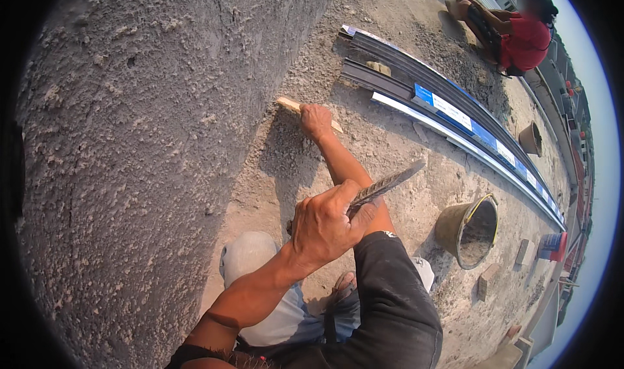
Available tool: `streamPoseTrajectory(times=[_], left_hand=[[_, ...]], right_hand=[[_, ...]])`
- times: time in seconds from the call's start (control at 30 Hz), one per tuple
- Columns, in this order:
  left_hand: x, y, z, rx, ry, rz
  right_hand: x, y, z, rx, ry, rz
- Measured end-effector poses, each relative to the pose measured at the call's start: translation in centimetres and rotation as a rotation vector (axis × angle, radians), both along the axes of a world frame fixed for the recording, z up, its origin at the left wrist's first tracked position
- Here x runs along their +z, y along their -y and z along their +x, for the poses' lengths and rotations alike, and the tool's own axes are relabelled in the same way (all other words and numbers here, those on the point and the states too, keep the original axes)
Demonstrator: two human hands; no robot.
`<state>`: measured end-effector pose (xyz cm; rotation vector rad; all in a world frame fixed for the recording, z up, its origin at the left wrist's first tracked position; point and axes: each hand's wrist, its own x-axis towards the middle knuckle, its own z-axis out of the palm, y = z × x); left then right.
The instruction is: The person applies plaster to a rough wall surface using a float and a pointed tool to smooth the finish.
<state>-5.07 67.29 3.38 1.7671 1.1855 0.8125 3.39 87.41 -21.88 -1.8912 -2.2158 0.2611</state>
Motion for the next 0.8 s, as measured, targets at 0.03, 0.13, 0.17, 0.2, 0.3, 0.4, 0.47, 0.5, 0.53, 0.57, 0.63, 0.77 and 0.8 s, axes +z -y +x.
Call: streamPoseTrajectory(times=[0.03,0.13,0.17,0.2,0.3,0.4,0.47,0.5,0.53,0.57,0.63,0.77,0.8], left_hand=[[0.2,0.1,0.6,-0.014,0.025,0.003],[-0.4,0.0,0.3,0.012,0.006,0.028],[-0.8,-0.3,-0.6,0.045,-0.027,0.041],[-0.9,-0.5,-0.8,0.052,-0.013,0.049],[-0.9,-1.0,-1.9,0.087,0.015,0.074],[0.0,-0.5,-0.3,0.053,0.097,0.062],[0.2,-0.3,0.0,0.030,0.108,0.016],[-0.1,-0.4,-0.2,0.032,0.094,0.018],[-0.4,-0.4,-0.4,0.032,0.083,0.020],[-0.6,-0.5,-0.5,0.031,0.074,0.023],[-0.5,-1.1,-1.6,0.067,0.054,0.017],[-0.5,-1.4,-1.2,0.081,0.102,0.036],[-0.4,-1.3,-0.5,0.062,0.118,0.034]], right_hand=[[-1.6,0.0,0.9,0.074,0.033,0.012],[-4.3,1.9,-1.2,0.294,0.043,-0.005],[-3.9,3.7,-3.4,0.350,0.009,-0.038],[-3.7,4.4,-3.4,0.390,0.008,0.015],[-1.7,3.2,-3.0,0.277,-0.067,-0.020],[-1.7,-1.5,0.7,0.063,-0.022,0.065],[-2.6,-2.4,0.9,0.082,0.031,0.040],[-2.6,-2.5,0.1,0.163,0.073,-0.005],[-2.5,-2.6,-0.4,0.241,0.117,-0.050],[-2.2,-2.7,0.1,0.204,0.065,-0.058],[-0.4,-2.9,-0.5,0.154,-0.064,-0.076],[0.0,-3.9,0.1,-0.064,-0.088,0.045],[-0.9,-3.8,1.3,0.035,0.002,0.019]])
